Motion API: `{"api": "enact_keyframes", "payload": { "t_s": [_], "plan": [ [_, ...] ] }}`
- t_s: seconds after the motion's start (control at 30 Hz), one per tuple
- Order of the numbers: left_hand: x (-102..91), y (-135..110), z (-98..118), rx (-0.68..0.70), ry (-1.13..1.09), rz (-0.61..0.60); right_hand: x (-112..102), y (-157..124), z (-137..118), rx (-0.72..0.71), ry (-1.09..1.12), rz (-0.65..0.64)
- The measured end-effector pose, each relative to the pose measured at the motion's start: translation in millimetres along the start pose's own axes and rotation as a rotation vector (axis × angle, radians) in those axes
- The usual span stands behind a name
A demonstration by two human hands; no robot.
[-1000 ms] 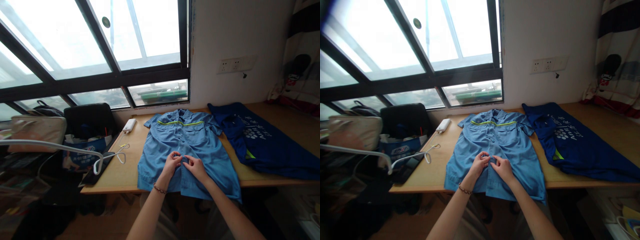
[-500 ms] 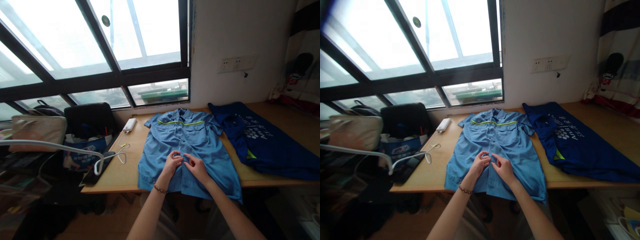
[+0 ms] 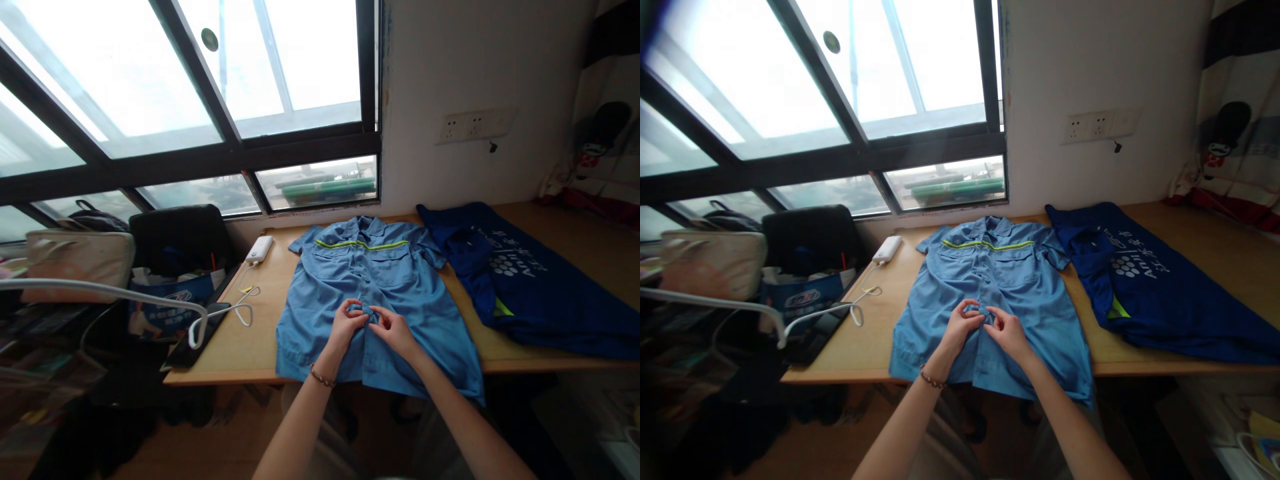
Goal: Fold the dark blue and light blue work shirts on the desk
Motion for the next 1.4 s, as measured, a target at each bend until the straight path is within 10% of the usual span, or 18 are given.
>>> {"api": "enact_keyframes", "payload": {
  "t_s": [0.37, 0.8, 1.0, 1.2, 1.4],
  "plan": [
    [2.1, 12, -9, 0.083, 0.172, 0.036, 31, -82, -32, -0.164, -0.598, 0.088],
    [-2.4, 67, -2, 0.262, 0.331, 0.054, -16, 2, -8, -0.297, -0.624, -0.178],
    [1.3, 68, 8, 0.265, 0.339, 0.039, -23, 16, 2, -0.252, -0.335, -0.18],
    [8.8, 41, 11, 0.213, 0.255, -0.02, -39, 23, 15, 0.085, 0.28, 0.002],
    [29.9, -10, -2, 0.482, 0.904, -0.015, -48, 22, 13, 0.264, 0.625, -0.001]
  ]
}}
Point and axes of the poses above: each hand's wrist, its own y-axis towards the middle knuckle, its own x-axis out of the palm, z = x × y, the point moved 2 cm from there along y, towards the middle knuckle, and after that the axes turned 6 degrees about x, right-handed, at the moved point
